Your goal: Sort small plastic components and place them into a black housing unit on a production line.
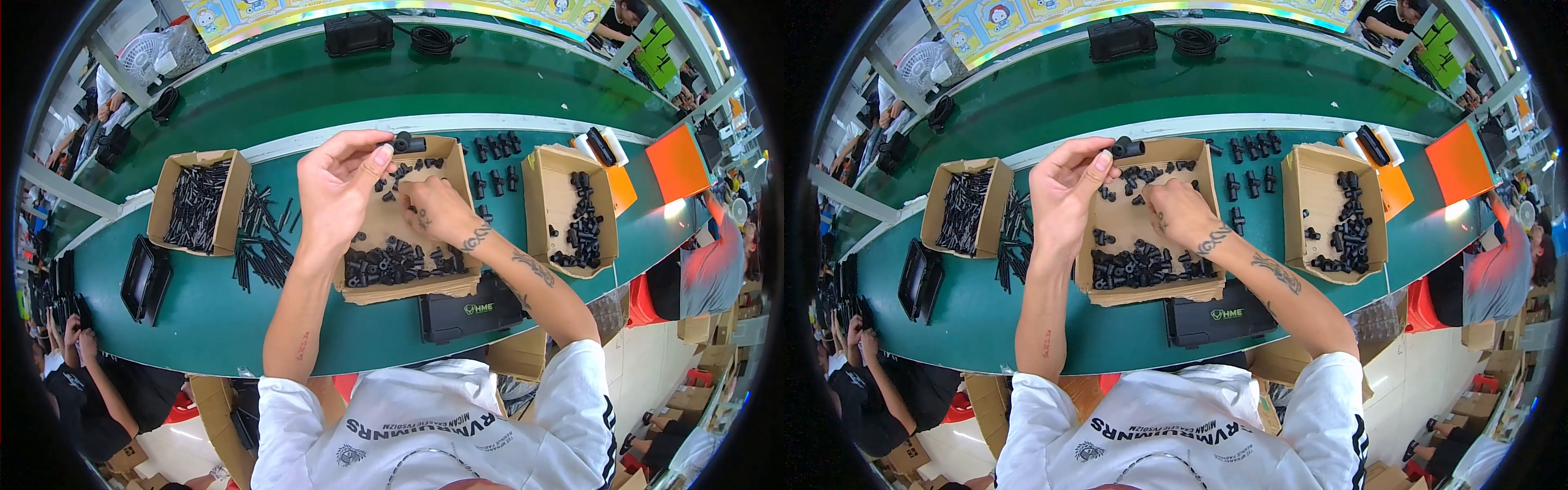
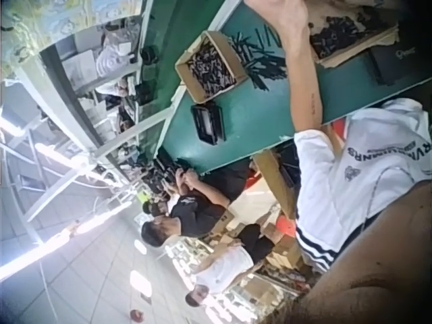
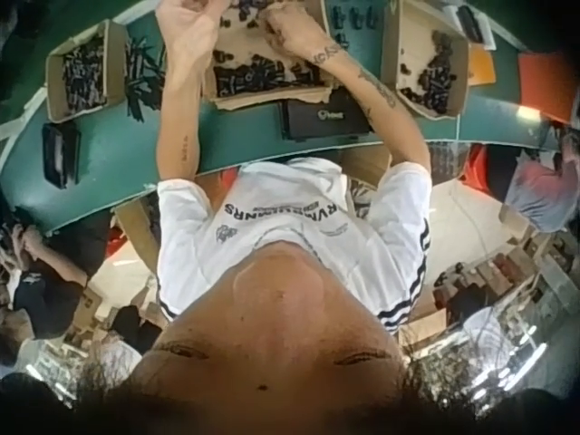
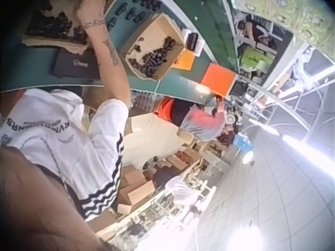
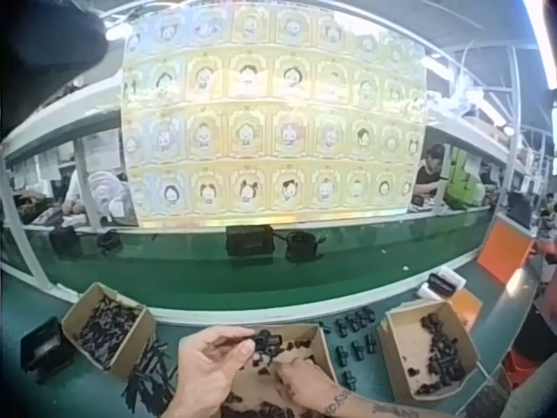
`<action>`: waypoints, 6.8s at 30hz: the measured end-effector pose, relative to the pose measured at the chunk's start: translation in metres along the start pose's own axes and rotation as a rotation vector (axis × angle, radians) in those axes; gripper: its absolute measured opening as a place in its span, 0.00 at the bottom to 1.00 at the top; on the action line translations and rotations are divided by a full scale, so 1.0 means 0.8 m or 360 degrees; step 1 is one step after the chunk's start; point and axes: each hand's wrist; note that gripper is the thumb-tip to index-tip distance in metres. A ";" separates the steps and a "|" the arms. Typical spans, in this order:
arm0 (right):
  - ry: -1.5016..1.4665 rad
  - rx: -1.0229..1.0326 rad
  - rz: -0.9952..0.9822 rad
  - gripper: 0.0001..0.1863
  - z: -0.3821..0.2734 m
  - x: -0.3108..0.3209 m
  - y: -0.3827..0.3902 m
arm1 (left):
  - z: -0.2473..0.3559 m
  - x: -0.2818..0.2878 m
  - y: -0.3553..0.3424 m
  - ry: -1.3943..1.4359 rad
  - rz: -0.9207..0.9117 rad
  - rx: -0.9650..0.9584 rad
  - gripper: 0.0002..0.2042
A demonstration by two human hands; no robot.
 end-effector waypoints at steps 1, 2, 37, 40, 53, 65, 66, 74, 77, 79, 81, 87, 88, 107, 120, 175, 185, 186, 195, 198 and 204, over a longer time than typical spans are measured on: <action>-0.0173 -0.0115 -0.0042 0.10 -0.013 0.019 0.001 | 0.000 0.003 0.000 0.0046 0.0002 0.0039 0.09; -0.0345 -0.0231 -0.0083 0.10 -0.023 0.036 0.003 | -0.001 0.005 0.000 0.0092 0.0004 0.0077 0.09; -0.1472 0.0171 0.0747 0.09 -0.033 0.113 0.080 | 0.011 -0.019 0.026 0.0102 -0.0334 -0.0108 0.09; -0.1307 0.0528 0.0420 0.22 -0.025 0.127 0.078 | 0.019 -0.006 0.021 0.0103 -0.0597 -0.0038 0.11; -0.1368 0.0628 0.0383 0.45 -0.043 0.120 0.108 | 0.030 -0.024 0.033 0.0555 -0.0793 0.0272 0.13; -0.2873 0.0130 0.0536 0.61 -0.066 0.078 0.124 | -0.008 -0.068 0.071 -0.0148 -0.0452 -0.0976 0.33; -0.2872 0.0132 0.0538 0.61 -0.063 0.075 0.125 | -0.009 -0.070 0.072 -0.0282 -0.0392 -0.1058 0.33; -0.2730 0.0329 0.0365 0.59 -0.034 0.085 0.135 | -0.005 -0.067 0.065 -0.0524 -0.0458 -0.1334 0.31; -0.2105 0.0337 0.0435 0.53 -0.015 0.108 0.147 | -0.005 -0.067 0.065 -0.0489 -0.0591 -0.1298 0.31; -0.1856 0.0377 0.0475 0.51 -0.007 0.119 0.159 | -0.002 -0.068 0.066 -0.0414 -0.0746 -0.1154 0.28; -0.1510 0.0456 0.0657 0.42 -0.015 0.126 0.160 | 0.005 -0.070 0.069 -0.0316 -0.0811 -0.0979 0.27; -0.0292 0.0658 0.0873 0.26 -0.051 0.140 0.175 | 0.014 -0.092 0.093 0.0369 -0.0716 0.0559 0.17; -0.0191 0.0668 0.0870 0.25 -0.055 0.139 0.177 | 0.013 -0.095 0.095 0.0339 -0.0670 0.0593 0.18; -0.0235 0.0615 0.0705 0.27 -0.049 0.129 0.167 | -0.028 -0.109 0.120 0.0153 -0.0378 0.0234 0.20; -0.0111 0.0008 0.0271 0.30 0.029 0.165 0.143 | -0.014 -0.086 0.073 -0.0011 -0.0410 0.0307 0.15; -0.0064 -0.0632 0.0352 0.13 0.175 0.131 0.211 | -0.043 0.015 0.017 -0.1776 -0.1923 0.0474 0.11; -0.0406 -0.0622 0.0586 0.12 0.104 0.139 0.187 | -0.033 0.036 0.011 -0.1668 -0.1822 0.0049 0.08; -0.0381 -0.0631 0.0560 0.13 0.098 0.140 0.186 | -0.031 0.034 0.009 -0.1667 -0.1874 0.0047 0.08; -0.1203 -0.0273 0.0598 0.18 0.051 0.124 0.157 | -0.008 0.006 0.001 -0.0388 -0.1071 0.0213 0.08; -0.1027 -0.0054 0.0534 0.17 0.012 0.128 0.123 | -0.013 0.008 0.001 0.0161 -0.0781 0.0339 0.11; -0.0812 0.0042 0.0679 0.21 -0.028 0.128 0.079 | -0.011 -0.011 0.009 0.0202 -0.0433 0.0172 0.11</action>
Point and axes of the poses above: each hand's wrist, its own y-axis away from the middle knuckle, its own x-axis out of the back of the hand, z = x × y, and after that the axes turned 4 degrees about -x, right-handed
